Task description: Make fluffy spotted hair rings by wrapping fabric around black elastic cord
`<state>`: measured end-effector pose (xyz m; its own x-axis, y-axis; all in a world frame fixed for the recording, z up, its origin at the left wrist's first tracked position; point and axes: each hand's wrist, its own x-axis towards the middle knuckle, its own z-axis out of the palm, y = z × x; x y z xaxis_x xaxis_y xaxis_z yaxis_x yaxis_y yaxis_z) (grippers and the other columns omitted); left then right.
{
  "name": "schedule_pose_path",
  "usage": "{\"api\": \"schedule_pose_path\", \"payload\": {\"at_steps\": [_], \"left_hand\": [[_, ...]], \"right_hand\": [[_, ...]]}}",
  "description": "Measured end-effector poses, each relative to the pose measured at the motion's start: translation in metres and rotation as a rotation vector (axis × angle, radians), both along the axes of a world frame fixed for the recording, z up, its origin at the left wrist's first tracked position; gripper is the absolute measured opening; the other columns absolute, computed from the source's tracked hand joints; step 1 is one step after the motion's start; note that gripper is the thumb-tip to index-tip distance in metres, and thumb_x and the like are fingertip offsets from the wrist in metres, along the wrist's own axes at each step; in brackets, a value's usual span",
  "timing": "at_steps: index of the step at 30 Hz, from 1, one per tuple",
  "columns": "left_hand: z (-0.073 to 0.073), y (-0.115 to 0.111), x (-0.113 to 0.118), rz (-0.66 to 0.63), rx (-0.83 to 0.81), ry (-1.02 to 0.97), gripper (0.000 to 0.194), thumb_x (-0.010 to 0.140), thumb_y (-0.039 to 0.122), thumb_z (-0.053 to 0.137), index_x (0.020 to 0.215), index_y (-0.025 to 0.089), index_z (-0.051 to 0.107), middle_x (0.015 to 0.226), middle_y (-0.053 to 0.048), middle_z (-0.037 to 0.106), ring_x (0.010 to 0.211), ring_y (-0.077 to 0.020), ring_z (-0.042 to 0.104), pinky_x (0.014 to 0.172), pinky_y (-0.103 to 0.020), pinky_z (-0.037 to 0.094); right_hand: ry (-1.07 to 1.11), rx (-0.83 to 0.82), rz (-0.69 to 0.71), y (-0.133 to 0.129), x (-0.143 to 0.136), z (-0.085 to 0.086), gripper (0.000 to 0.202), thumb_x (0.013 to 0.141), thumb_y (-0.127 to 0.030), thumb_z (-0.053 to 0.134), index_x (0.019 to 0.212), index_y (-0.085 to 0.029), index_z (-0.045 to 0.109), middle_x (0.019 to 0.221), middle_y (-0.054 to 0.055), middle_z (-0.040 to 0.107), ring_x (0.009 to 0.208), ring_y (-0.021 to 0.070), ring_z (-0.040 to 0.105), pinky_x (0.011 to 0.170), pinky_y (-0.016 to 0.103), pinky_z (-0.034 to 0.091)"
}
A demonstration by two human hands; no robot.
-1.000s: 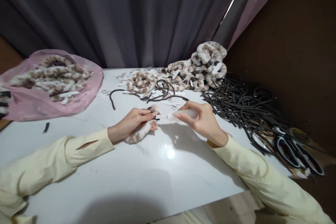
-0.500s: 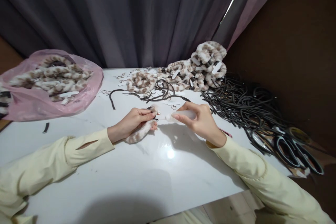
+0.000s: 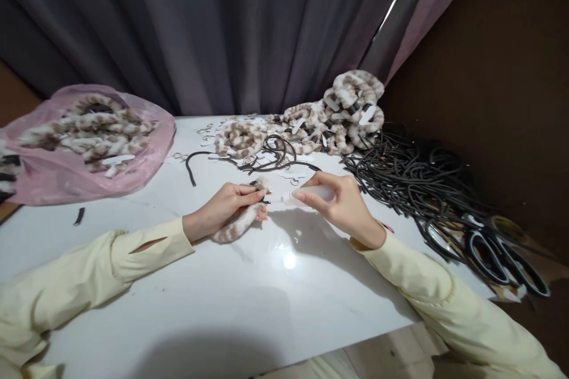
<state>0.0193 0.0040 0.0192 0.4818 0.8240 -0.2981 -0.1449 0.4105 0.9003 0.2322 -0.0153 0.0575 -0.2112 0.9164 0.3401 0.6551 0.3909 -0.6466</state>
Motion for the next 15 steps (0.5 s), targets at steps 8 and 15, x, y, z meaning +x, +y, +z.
{"api": "schedule_pose_path", "payload": {"at_steps": [8,15], "left_hand": [[-0.001,0.0005,0.0003,0.012,-0.018,0.025,0.018,0.072,0.025,0.068,0.077,0.008,0.064,0.064,-0.006,0.064,0.054,-0.0119,0.06,0.061,-0.026,0.053],[0.0008,0.0003,0.0005,0.005,-0.005,0.019,0.019,0.072,0.026,0.068,0.074,0.008,0.064,0.064,-0.005,0.064,0.054,-0.0114,0.06,0.059,-0.023,0.052]], "right_hand": [[0.04,-0.056,0.014,-0.0002,-0.0033,-0.0024,0.024,0.073,-0.038,0.064,0.07,-0.014,0.065,0.068,0.004,0.067,0.06,0.015,0.057,0.06,0.025,0.039],[0.021,-0.032,0.005,0.0004,-0.0013,0.0002,0.022,0.072,-0.036,0.065,0.068,-0.014,0.065,0.065,0.003,0.066,0.058,0.0139,0.056,0.058,0.024,0.038]]}}
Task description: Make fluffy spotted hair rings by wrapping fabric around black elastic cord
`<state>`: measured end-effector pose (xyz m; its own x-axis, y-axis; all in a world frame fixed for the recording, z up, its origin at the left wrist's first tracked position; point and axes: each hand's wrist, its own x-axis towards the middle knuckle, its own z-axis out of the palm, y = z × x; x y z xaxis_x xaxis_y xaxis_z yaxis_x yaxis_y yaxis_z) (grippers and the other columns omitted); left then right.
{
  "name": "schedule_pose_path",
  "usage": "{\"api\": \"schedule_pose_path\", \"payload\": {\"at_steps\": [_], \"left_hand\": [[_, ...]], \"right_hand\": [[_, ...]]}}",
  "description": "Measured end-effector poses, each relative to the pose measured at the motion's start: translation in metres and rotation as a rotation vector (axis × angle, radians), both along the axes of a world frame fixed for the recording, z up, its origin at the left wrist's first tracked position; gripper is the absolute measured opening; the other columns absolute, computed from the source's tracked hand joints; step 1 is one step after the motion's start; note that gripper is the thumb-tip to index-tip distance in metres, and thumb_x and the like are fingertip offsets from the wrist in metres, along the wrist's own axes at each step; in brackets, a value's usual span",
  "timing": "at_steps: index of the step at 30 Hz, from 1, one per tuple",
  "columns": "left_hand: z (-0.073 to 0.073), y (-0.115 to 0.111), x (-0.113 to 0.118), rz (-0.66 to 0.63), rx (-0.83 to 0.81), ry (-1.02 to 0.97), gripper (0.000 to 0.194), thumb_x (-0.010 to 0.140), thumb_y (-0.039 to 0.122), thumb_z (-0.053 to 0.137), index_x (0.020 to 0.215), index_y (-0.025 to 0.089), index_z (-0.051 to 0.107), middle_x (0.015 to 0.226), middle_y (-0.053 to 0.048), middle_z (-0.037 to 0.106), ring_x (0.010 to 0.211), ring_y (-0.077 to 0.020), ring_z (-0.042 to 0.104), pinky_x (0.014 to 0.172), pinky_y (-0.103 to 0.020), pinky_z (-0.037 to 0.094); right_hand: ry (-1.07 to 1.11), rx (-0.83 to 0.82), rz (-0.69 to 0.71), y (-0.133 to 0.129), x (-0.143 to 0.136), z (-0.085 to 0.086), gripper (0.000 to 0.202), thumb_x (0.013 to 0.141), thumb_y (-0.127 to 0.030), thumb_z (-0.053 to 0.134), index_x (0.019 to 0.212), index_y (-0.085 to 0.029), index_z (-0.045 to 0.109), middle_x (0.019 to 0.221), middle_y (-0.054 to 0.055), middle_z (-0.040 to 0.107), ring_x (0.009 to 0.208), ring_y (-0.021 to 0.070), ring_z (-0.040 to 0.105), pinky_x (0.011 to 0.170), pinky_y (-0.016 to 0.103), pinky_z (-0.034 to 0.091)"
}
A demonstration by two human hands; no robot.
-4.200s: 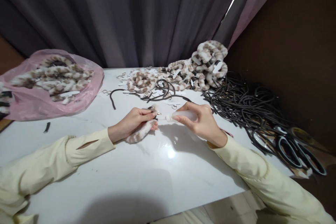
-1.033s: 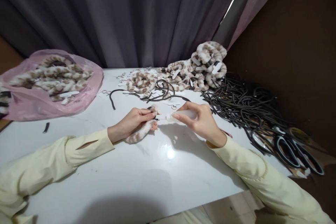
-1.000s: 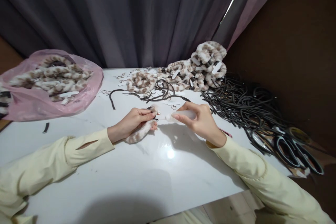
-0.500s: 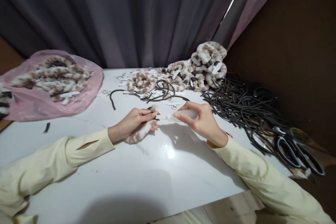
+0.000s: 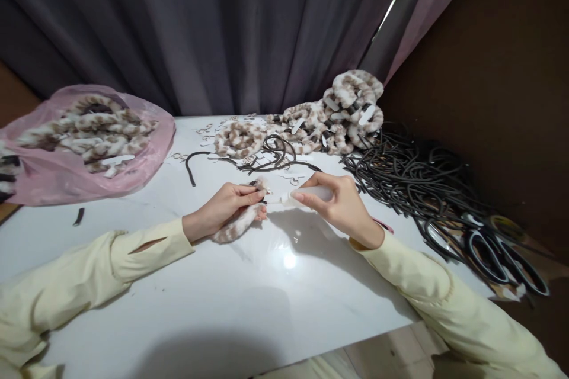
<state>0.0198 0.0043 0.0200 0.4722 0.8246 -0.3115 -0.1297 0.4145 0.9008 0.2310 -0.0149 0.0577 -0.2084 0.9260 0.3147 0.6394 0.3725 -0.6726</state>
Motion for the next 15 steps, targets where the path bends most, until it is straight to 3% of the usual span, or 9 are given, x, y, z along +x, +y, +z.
{"api": "schedule_pose_path", "payload": {"at_steps": [15], "left_hand": [[-0.0048,0.001,-0.0029,-0.016,0.034,-0.011,0.022,0.072,0.029,0.068,0.074,0.008,0.064,0.064,-0.006,0.064,0.055,-0.011,0.059,0.06,-0.024,0.051]], "right_hand": [[0.006,-0.005,-0.013,0.0001,-0.0002,-0.0014,0.024,0.072,-0.037,0.064,0.068,-0.014,0.065,0.064,0.003,0.066,0.057,0.0138,0.056,0.058,0.023,0.038]]}}
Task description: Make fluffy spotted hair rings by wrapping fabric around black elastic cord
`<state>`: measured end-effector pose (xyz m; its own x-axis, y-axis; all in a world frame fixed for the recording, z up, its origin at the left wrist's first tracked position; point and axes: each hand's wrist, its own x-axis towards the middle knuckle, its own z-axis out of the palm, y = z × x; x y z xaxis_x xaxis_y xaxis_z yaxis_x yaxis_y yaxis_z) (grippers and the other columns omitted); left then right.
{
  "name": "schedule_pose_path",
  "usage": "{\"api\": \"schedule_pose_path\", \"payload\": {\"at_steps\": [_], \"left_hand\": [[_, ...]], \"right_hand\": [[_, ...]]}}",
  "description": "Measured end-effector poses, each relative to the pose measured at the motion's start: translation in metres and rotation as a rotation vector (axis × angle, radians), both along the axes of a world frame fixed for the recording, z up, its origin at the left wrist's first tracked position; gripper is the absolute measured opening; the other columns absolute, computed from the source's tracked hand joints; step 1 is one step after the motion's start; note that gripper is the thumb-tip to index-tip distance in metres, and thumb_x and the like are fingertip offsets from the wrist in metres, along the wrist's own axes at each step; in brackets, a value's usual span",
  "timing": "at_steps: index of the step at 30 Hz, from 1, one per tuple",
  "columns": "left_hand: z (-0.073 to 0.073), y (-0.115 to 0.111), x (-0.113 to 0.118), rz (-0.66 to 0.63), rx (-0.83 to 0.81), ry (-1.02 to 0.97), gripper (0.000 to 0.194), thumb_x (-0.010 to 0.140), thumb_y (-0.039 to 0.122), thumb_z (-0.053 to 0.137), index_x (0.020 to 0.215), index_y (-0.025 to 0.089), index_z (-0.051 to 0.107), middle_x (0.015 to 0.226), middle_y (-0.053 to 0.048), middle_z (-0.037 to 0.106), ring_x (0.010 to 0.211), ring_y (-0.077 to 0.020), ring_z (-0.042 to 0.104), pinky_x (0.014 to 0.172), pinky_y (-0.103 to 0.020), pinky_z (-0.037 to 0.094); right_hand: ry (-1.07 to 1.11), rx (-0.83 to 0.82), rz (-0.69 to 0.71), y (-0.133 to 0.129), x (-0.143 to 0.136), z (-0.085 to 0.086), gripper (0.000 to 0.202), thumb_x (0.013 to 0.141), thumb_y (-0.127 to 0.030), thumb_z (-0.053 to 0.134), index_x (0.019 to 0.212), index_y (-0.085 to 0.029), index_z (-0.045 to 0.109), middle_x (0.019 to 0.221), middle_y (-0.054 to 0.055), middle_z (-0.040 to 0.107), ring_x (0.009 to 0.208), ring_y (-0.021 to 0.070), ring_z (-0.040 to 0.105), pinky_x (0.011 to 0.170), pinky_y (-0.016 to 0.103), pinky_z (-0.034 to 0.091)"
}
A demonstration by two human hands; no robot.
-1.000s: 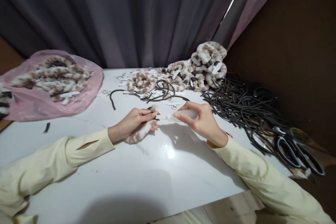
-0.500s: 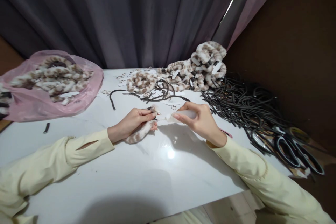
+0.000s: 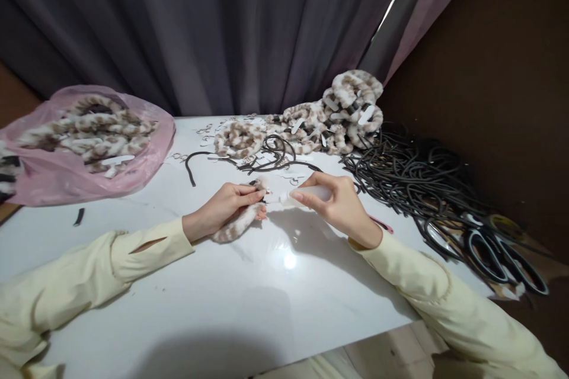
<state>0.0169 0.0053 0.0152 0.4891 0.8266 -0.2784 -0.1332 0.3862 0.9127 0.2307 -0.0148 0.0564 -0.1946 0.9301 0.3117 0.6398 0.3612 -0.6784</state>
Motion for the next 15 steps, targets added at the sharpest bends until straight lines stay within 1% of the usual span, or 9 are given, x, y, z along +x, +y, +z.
{"api": "schedule_pose_path", "payload": {"at_steps": [7,12,15], "left_hand": [[0.001,0.0,0.0018,0.035,-0.052,-0.011,0.021,0.071,0.026,0.069,0.082,0.009,0.065,0.068,-0.005,0.064,0.057,-0.0115,0.06,0.062,-0.027,0.053],[0.0015,-0.0003,0.0018,0.018,-0.038,-0.014,0.02,0.072,0.027,0.069,0.076,0.008,0.064,0.065,-0.005,0.064,0.056,-0.0114,0.06,0.061,-0.025,0.053],[0.0021,-0.0004,0.0018,0.038,-0.049,-0.001,0.019,0.072,0.026,0.068,0.079,0.008,0.065,0.068,-0.006,0.065,0.057,-0.0121,0.061,0.061,-0.026,0.054]], "right_hand": [[-0.027,0.046,-0.008,0.0003,0.0008,0.0003,0.023,0.071,-0.036,0.064,0.068,-0.014,0.066,0.062,0.003,0.065,0.055,0.0131,0.055,0.056,0.023,0.037],[-0.023,0.038,0.005,-0.0003,0.0007,0.0003,0.023,0.072,-0.037,0.064,0.068,-0.014,0.066,0.062,0.002,0.065,0.055,0.0124,0.054,0.055,0.023,0.037],[-0.05,0.042,-0.003,0.0007,0.002,0.0,0.024,0.071,-0.037,0.064,0.067,-0.013,0.066,0.06,0.002,0.064,0.053,0.0122,0.052,0.055,0.023,0.036]]}}
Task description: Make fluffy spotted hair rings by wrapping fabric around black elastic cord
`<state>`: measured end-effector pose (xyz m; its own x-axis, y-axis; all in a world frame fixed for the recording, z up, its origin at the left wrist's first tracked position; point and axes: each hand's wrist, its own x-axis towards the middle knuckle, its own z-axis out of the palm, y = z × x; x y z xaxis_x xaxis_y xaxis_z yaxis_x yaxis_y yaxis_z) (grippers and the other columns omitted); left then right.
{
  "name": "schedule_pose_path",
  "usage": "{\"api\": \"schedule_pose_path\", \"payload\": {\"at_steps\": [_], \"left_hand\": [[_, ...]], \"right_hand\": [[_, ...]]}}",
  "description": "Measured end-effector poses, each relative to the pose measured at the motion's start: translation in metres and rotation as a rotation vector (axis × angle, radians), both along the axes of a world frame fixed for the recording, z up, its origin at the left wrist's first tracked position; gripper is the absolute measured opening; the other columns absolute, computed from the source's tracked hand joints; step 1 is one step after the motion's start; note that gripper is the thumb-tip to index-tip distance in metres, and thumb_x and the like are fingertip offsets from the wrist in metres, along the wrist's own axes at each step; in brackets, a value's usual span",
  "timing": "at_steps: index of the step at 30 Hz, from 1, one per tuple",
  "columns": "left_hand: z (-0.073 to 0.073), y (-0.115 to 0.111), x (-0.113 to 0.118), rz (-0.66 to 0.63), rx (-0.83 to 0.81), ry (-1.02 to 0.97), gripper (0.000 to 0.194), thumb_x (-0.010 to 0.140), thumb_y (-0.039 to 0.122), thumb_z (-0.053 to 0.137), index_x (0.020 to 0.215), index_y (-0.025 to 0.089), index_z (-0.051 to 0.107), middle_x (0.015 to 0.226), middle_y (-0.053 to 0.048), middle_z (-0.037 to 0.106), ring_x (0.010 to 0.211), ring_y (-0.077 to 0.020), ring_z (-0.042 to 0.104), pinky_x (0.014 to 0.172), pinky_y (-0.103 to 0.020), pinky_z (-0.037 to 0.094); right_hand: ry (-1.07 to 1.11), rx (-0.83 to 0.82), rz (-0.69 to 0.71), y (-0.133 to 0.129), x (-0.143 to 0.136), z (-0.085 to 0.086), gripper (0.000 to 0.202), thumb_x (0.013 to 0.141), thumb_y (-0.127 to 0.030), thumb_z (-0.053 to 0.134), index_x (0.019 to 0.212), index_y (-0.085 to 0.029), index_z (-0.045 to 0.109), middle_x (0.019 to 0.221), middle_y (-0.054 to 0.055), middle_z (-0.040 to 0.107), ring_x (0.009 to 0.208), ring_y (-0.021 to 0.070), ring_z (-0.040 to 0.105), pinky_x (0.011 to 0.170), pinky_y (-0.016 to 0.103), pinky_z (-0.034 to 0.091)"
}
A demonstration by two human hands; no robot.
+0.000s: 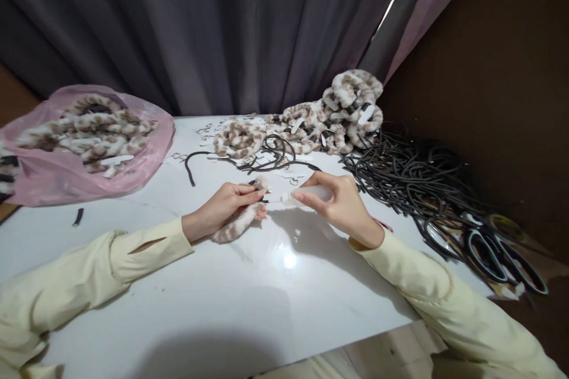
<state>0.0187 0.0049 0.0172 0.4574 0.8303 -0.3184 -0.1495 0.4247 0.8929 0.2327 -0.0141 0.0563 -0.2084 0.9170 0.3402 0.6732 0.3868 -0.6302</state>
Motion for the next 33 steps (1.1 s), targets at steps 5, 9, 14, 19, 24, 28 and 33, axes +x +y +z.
{"api": "schedule_pose_path", "payload": {"at_steps": [5,9,14,19,24,28,33], "left_hand": [[0.001,0.0,0.001,0.014,-0.009,0.013,0.019,0.073,0.024,0.067,0.083,0.007,0.065,0.069,-0.007,0.064,0.057,-0.0124,0.062,0.059,-0.025,0.054],[0.0,0.0,0.0,-0.004,-0.015,-0.013,0.017,0.075,0.022,0.065,0.084,0.008,0.063,0.067,-0.006,0.064,0.056,-0.0114,0.061,0.06,-0.025,0.054],[-0.001,0.001,0.0,-0.011,-0.044,-0.03,0.019,0.076,0.023,0.065,0.088,0.008,0.062,0.066,-0.005,0.063,0.056,-0.0119,0.061,0.058,-0.025,0.053],[-0.001,0.001,0.002,-0.005,-0.029,-0.027,0.019,0.074,0.022,0.067,0.087,0.009,0.062,0.063,-0.005,0.063,0.056,-0.0123,0.061,0.057,-0.024,0.053],[0.001,0.0,0.001,-0.014,-0.03,-0.05,0.02,0.072,0.023,0.068,0.084,0.008,0.063,0.061,-0.005,0.062,0.056,-0.0122,0.06,0.058,-0.025,0.053],[-0.001,0.001,0.0,-0.022,-0.032,-0.064,0.022,0.072,0.023,0.069,0.085,0.007,0.064,0.064,-0.006,0.064,0.058,-0.0124,0.061,0.061,-0.025,0.053],[-0.004,0.0,0.002,-0.043,-0.013,-0.105,0.023,0.069,0.021,0.071,0.086,0.007,0.065,0.066,-0.006,0.064,0.061,-0.0144,0.062,0.063,-0.029,0.053]], "right_hand": [[0.113,-0.067,-0.026,0.003,0.004,0.002,0.028,0.068,-0.04,0.066,0.061,-0.013,0.062,0.055,0.002,0.059,0.051,0.0122,0.05,0.052,0.024,0.035],[0.468,-0.266,-0.063,0.014,0.011,0.001,0.03,0.068,-0.04,0.067,0.059,-0.014,0.056,0.047,0.0,0.053,0.038,0.0063,0.036,0.039,0.021,0.025],[0.896,-0.433,-0.071,0.046,0.037,-0.009,0.018,0.073,-0.033,0.062,0.079,-0.016,0.063,0.081,0.003,0.064,0.052,0.0076,0.05,0.044,0.019,0.038],[0.918,-0.484,-0.01,0.064,0.05,-0.016,0.018,0.071,-0.029,0.063,0.085,-0.019,0.062,0.09,0.003,0.066,0.088,0.0168,0.062,0.076,0.024,0.048],[0.727,-0.238,-0.044,0.073,0.053,-0.032,0.038,0.062,-0.03,0.07,0.095,-0.015,0.058,0.094,0.006,0.065,0.093,0.0204,0.06,0.081,0.031,0.046],[0.514,-0.034,-0.208,0.085,0.064,-0.05,0.042,0.057,-0.034,0.071,0.091,-0.012,0.058,0.094,0.008,0.065,0.087,0.0197,0.06,0.078,0.033,0.046],[0.4,-0.082,-0.236,0.096,0.074,-0.056,0.045,0.056,-0.041,0.07,0.088,-0.011,0.057,0.089,0.01,0.066,0.078,0.018,0.062,0.07,0.031,0.049]]}}
